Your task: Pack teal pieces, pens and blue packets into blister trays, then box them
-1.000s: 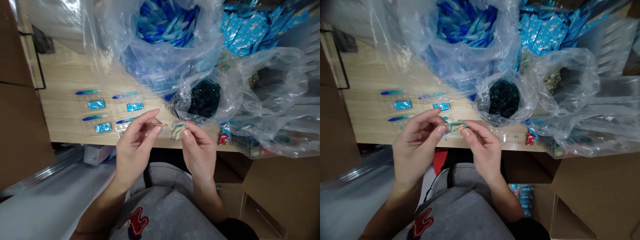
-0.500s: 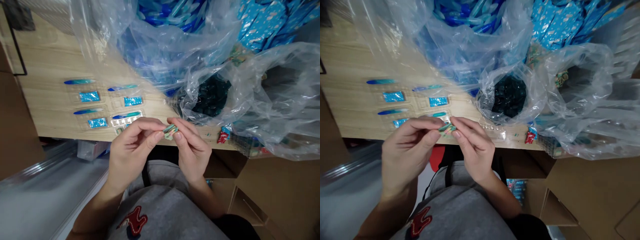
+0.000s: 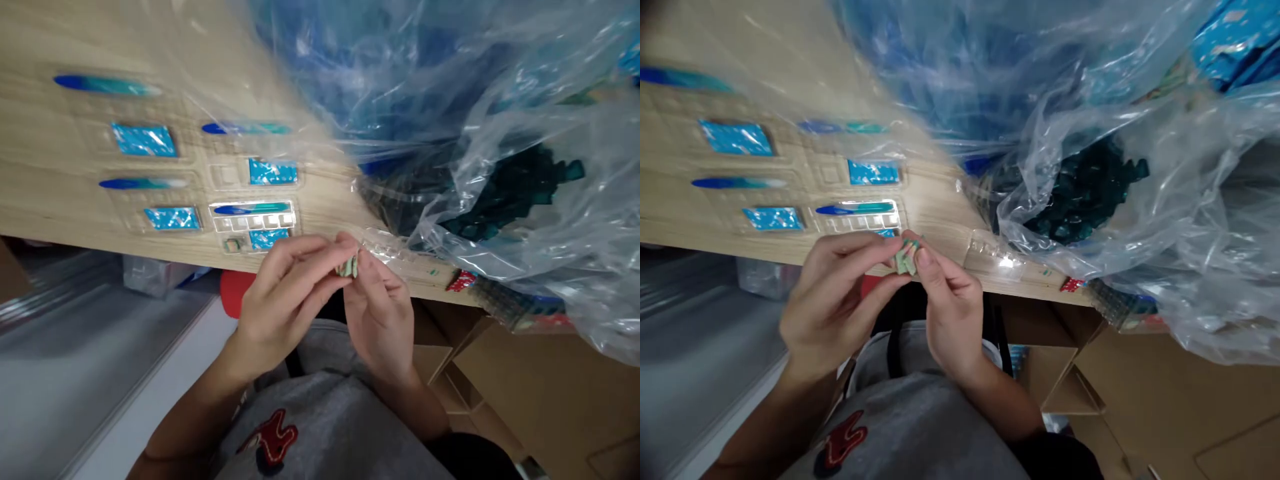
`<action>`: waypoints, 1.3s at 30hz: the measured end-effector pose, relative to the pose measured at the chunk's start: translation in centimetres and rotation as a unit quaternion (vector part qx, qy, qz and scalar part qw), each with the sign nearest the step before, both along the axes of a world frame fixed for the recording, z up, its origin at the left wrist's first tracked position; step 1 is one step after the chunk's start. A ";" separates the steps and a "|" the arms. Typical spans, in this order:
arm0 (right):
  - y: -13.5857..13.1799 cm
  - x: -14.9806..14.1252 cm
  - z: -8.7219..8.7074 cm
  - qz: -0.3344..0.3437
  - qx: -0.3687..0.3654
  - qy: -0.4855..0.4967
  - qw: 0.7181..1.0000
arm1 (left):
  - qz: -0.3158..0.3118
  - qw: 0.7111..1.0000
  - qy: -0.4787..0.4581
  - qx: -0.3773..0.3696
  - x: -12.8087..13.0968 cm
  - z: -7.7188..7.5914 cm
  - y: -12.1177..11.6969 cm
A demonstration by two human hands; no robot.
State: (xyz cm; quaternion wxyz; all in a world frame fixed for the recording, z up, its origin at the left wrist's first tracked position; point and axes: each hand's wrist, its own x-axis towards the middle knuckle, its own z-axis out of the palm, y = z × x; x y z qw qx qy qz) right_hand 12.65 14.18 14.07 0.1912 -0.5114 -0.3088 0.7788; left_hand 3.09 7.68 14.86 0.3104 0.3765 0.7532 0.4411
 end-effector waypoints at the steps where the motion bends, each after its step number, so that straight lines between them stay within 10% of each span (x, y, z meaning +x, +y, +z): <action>1: 0.0 -0.1 -0.1 0.013 -0.011 0.007 1.000 | -0.007 1.000 0.014 -0.008 -0.3 -0.1 -0.1; 21: -1.8 -0.7 0.3 -0.010 -0.214 0.114 0.970 | -0.142 0.965 0.214 0.046 -2.2 -0.6 -2.4; 32: -3.0 -1.2 0.3 -0.051 -0.240 0.123 0.962 | -0.077 0.953 0.280 0.089 -1.8 -1.3 -3.7; 39: -3.0 -1.2 0.7 -0.073 -0.245 0.112 0.960 | -0.025 0.976 0.165 0.138 -0.7 -2.2 -4.4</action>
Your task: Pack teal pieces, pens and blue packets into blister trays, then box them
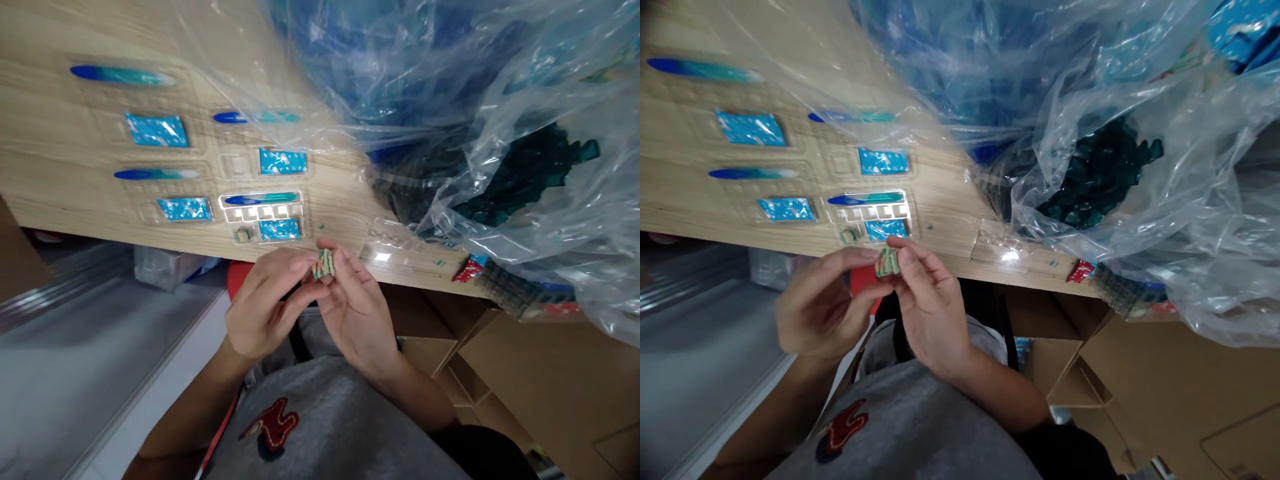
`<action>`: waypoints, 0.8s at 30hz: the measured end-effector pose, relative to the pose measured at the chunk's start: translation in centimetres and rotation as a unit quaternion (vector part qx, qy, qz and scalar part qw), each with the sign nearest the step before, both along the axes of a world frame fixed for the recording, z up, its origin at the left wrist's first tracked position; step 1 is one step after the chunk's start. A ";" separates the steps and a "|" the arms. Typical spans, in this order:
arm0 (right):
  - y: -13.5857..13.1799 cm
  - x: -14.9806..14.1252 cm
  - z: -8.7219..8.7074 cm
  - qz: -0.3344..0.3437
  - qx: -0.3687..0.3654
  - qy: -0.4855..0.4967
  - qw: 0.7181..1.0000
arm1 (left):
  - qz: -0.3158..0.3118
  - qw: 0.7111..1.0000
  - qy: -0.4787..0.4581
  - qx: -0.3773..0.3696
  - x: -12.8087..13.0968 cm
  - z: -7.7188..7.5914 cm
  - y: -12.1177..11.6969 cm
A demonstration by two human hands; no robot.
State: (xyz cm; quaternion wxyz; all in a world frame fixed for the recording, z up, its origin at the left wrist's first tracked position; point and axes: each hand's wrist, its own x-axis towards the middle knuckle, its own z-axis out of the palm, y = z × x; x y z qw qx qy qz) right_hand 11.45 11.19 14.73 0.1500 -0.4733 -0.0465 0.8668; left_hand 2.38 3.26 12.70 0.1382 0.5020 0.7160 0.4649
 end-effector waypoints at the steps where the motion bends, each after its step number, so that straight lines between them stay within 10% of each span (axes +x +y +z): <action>1: 0.0 0.0 0.1 -0.001 0.001 -0.005 1.000 | 0.007 1.000 -0.009 0.003 0.1 0.0 -0.1; 16: -1.2 -0.9 0.2 -0.048 -0.052 -0.028 0.997 | -0.008 0.991 0.131 -0.014 0.1 -0.7 -1.6; 24: -1.8 -1.4 -0.4 -0.048 0.066 -0.064 0.995 | 0.173 0.974 -0.138 -0.041 1.6 0.3 -0.9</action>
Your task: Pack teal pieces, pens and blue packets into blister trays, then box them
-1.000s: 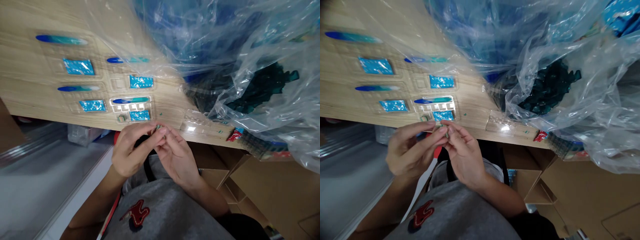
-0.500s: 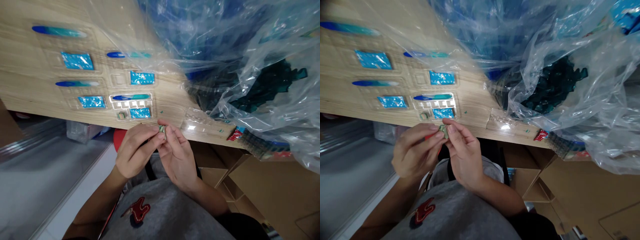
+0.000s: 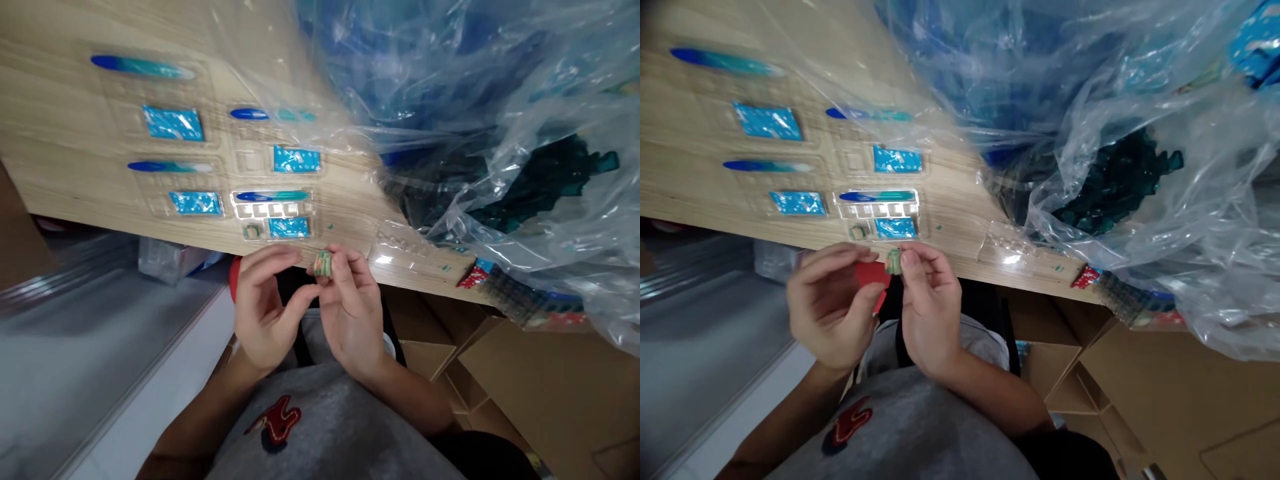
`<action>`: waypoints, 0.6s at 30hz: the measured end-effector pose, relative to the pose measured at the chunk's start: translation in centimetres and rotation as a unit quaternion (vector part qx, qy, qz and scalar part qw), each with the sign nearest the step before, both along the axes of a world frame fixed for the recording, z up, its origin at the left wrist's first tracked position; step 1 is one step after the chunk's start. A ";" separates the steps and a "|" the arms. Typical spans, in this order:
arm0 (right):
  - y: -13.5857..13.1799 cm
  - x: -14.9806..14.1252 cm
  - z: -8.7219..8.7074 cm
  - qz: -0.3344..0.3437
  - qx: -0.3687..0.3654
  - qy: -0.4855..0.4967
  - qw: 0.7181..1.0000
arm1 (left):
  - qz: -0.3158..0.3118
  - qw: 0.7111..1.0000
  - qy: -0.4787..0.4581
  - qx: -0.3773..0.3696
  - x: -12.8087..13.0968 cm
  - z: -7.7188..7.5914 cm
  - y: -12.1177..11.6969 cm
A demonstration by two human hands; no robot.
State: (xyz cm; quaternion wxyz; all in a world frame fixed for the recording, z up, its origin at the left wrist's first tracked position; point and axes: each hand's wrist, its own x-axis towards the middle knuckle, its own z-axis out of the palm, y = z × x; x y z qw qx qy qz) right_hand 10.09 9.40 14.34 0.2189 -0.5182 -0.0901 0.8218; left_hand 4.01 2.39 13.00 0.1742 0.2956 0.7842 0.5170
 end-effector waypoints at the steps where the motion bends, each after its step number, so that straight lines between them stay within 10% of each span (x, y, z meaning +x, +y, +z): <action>1: -0.1 0.0 -0.2 0.010 0.027 -0.022 0.999 | 0.015 0.999 -0.038 -0.015 0.2 0.2 0.0; 10: 0.6 -0.1 -2.1 0.236 0.228 -0.091 0.940 | 0.042 0.981 -0.181 -0.058 -1.1 -0.7 -1.5; 18: 1.5 -1.0 -3.0 0.361 0.139 -0.041 0.921 | -0.048 0.984 -0.159 -0.060 -4.2 -1.1 -4.3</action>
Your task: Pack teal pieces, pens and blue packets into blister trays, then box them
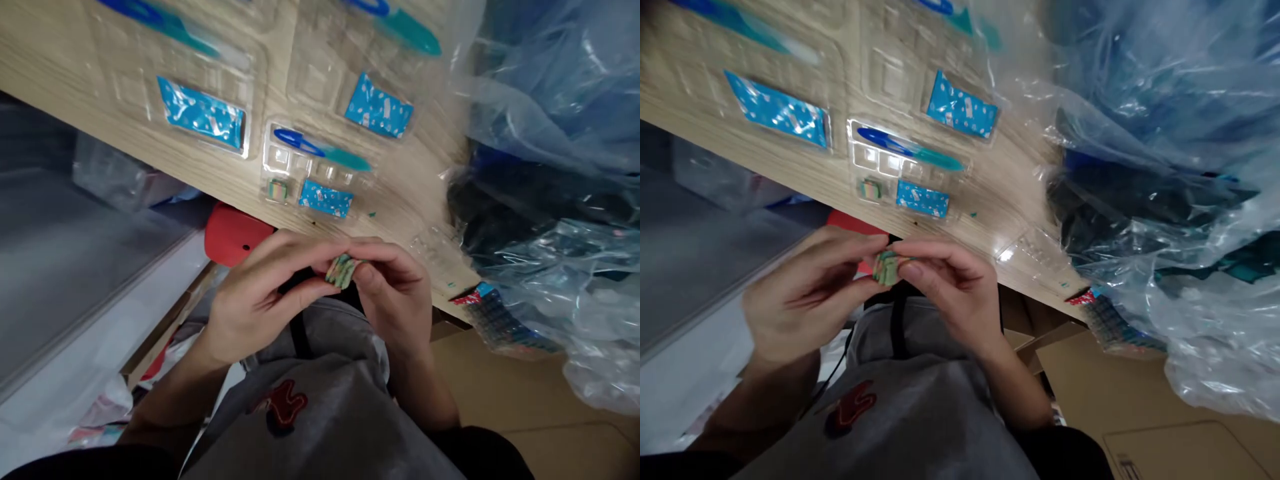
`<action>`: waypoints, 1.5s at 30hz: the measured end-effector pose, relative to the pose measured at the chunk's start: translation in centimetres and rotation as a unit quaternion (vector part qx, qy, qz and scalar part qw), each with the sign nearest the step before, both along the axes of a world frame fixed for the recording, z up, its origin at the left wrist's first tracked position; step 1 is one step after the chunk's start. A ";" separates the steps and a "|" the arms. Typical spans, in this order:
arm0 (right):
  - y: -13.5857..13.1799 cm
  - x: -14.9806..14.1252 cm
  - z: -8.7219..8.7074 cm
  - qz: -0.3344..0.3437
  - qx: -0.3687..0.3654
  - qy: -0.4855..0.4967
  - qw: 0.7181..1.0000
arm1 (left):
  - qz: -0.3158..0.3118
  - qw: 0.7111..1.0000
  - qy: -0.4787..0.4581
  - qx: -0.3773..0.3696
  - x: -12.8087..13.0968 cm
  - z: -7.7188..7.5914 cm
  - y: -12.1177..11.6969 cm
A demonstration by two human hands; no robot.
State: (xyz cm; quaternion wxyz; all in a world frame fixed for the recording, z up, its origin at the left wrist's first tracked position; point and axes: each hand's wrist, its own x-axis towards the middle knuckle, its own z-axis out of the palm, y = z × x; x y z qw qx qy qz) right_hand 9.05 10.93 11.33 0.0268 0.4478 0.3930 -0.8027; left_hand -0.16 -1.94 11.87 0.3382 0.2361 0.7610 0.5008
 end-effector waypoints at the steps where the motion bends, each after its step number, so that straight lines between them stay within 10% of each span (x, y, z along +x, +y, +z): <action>1: 0.1 -0.1 -0.2 0.012 -0.004 0.004 1.000 | -0.014 1.000 0.010 -0.004 -0.3 -0.1 -0.3; 11: 0.5 -2.1 -1.9 0.120 -0.077 0.003 0.990 | 0.026 1.000 -0.006 -0.006 -0.5 -2.1 -2.2; 17: 2.6 -6.7 -3.7 0.187 0.153 -0.015 0.970 | 0.101 0.991 0.072 -0.046 -1.5 -5.0 -1.5; 22: 3.9 -11.2 -6.6 0.206 0.400 -0.011 0.893 | 0.103 0.958 0.243 -0.110 -2.6 -7.9 -0.5; 32: 4.6 -13.3 -8.0 0.365 0.576 -0.056 0.730 | 0.059 0.954 0.259 -0.141 -2.9 -8.8 -0.7; 39: 3.4 -12.4 -9.7 0.246 0.558 -0.065 0.790 | 0.049 0.956 0.251 -0.146 -4.3 -8.3 -0.1; 45: 3.1 -11.9 -10.9 0.262 0.600 -0.055 0.754 | 0.031 0.957 0.258 -0.131 -6.2 -7.7 1.3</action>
